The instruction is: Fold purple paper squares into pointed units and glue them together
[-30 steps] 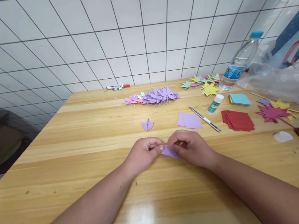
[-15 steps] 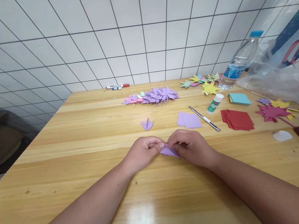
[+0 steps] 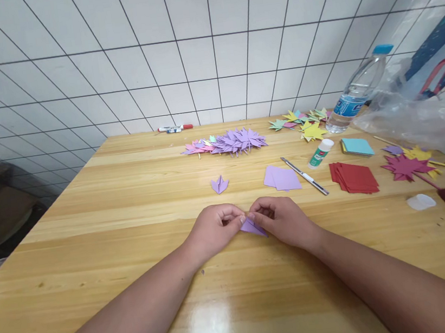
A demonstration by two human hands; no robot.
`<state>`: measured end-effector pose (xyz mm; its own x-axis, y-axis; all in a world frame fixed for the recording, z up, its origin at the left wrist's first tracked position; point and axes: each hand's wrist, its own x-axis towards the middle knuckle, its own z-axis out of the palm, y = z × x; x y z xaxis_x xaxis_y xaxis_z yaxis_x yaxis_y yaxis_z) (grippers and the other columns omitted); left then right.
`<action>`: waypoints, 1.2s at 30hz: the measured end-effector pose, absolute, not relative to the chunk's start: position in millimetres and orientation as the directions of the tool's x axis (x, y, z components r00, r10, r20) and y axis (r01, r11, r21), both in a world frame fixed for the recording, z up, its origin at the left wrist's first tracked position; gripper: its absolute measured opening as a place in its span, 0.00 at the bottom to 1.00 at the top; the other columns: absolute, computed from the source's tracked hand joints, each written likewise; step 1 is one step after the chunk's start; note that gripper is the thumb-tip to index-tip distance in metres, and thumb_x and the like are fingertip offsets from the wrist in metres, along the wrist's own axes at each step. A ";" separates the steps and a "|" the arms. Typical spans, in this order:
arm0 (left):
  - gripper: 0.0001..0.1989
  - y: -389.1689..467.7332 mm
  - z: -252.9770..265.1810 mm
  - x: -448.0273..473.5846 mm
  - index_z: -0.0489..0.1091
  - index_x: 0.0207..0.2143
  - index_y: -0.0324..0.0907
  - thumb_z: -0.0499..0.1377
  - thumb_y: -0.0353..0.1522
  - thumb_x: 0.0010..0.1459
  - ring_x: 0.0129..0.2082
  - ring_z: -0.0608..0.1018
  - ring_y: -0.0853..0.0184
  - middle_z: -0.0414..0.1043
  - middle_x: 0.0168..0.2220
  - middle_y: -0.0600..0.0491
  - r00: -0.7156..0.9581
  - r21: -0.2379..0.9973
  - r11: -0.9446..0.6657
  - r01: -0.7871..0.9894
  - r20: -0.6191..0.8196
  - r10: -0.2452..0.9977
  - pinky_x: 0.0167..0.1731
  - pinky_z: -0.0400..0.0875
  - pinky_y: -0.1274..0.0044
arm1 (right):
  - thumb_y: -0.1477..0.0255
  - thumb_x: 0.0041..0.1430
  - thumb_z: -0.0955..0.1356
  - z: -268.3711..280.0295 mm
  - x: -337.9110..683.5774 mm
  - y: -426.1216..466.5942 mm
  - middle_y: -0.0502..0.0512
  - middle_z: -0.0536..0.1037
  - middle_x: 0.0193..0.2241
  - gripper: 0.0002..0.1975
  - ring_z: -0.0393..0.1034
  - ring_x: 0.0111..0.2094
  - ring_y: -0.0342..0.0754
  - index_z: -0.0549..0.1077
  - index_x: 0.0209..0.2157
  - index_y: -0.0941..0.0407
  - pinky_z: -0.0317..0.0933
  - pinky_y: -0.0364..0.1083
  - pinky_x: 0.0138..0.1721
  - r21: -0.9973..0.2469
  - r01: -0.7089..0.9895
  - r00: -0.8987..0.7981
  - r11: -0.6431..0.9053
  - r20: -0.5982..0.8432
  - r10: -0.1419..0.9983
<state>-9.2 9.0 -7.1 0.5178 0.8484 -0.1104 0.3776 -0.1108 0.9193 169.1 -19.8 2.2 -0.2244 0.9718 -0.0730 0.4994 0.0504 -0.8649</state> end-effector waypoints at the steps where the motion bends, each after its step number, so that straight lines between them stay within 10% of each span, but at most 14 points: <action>1: 0.10 9.0 -7.1 -9.2 0.72 0.28 0.38 0.55 0.35 0.53 0.24 0.70 0.72 0.71 0.24 0.54 0.512 0.915 -0.116 0.387 -0.109 0.852 0.25 0.61 0.81 | 0.65 0.56 0.64 1.9 168.8 -19.4 0.47 0.71 0.19 0.10 0.62 0.20 0.39 0.71 0.26 0.56 0.54 0.39 0.21 -0.854 0.518 -0.213 0.049 -0.074 0.974; 36: 0.10 11.4 -12.3 -11.6 0.74 0.31 0.39 0.56 0.36 0.53 0.30 0.75 0.67 0.77 0.30 0.51 0.450 0.938 -0.136 0.320 -0.024 0.893 0.31 0.68 0.79 | 0.65 0.54 0.64 4.5 173.4 -15.8 0.49 0.72 0.22 0.11 0.66 0.23 0.41 0.72 0.28 0.57 0.61 0.40 0.26 -0.932 0.349 -0.204 -0.094 -0.174 0.964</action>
<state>-11.6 11.4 -12.3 0.4503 0.8925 -0.0239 0.3198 -0.1362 0.9377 173.4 -15.8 4.5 -0.2038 0.9635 -0.1736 0.3494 -0.0940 -0.9323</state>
